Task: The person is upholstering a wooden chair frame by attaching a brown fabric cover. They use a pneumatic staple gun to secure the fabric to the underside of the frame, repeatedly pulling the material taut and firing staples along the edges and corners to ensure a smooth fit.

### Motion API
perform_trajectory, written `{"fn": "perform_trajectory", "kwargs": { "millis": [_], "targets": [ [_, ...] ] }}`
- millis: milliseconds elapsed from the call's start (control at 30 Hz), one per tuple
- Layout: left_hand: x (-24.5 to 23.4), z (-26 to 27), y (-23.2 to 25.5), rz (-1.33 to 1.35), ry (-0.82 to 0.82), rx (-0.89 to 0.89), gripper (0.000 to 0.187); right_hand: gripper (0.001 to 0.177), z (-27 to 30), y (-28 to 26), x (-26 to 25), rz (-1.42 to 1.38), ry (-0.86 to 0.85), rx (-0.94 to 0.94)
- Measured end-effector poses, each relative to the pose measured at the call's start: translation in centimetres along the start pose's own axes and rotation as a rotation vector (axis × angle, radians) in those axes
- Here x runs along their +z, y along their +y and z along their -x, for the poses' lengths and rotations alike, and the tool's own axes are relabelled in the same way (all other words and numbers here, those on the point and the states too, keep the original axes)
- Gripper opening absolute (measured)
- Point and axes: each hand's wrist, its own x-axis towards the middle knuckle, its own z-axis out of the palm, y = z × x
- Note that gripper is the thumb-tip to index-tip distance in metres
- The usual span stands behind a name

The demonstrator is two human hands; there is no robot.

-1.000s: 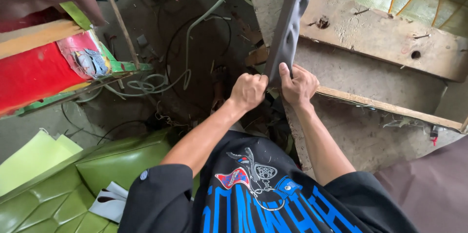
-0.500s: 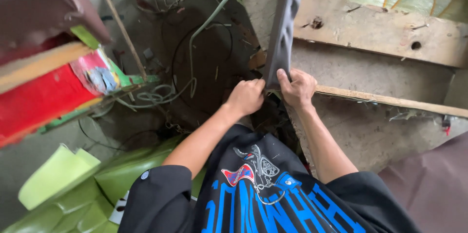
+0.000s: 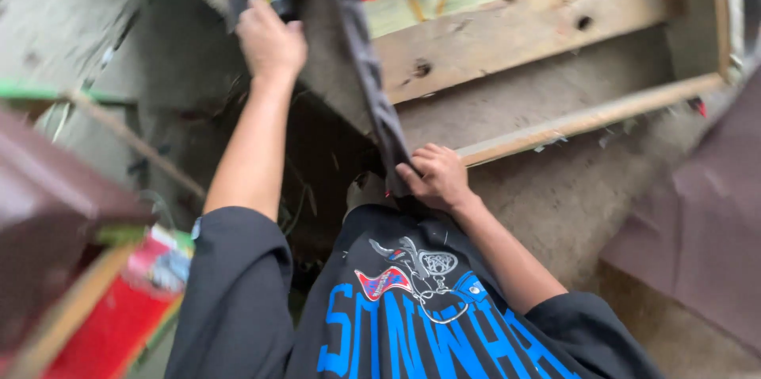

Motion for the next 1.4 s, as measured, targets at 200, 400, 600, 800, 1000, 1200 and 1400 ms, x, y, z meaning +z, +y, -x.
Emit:
{"fn": "perform_trajectory", "kwargs": {
  "millis": [200, 400, 600, 800, 1000, 1200, 1400],
  "targets": [
    [-0.1, -5.1, -0.3, -0.246, -0.348, -0.211, 0.089, 0.031, 0.9, -1.6, -0.3, 0.210, 0.122, 0.094],
    [4.1, -8.6, -3.1, -0.163, -0.324, -0.082, 0.103, 0.044, 1.7, -0.4, -0.4, 0.079, 0.112, 0.080],
    [1.8, -12.7, -2.8, 0.229, -0.363, -0.489, 0.087, 0.043, 2.2, 0.1, 0.1, 0.029, 0.083, 0.143],
    [-9.7, -8.5, -2.8, 0.317, -0.481, -0.659, 0.018, 0.039, 2.4, 0.2, -0.7, 0.002, 0.162, 0.133],
    [-20.2, 5.1, 2.4, 0.384, -0.722, -0.410, 0.043, 0.032, 2.9, 0.8, 0.4, -0.112, 0.257, 0.166],
    [-23.0, 14.7, 10.4, 0.421, -0.961, -0.507, 0.025, 0.031, 3.2, 1.2, 0.5, -0.183, 0.268, 0.175],
    [-23.6, 16.0, 16.8, 0.316, -1.121, -0.422, 0.021, 0.031, 3.7, 1.7, 0.9, -0.246, 0.311, 0.156]
  ]
}}
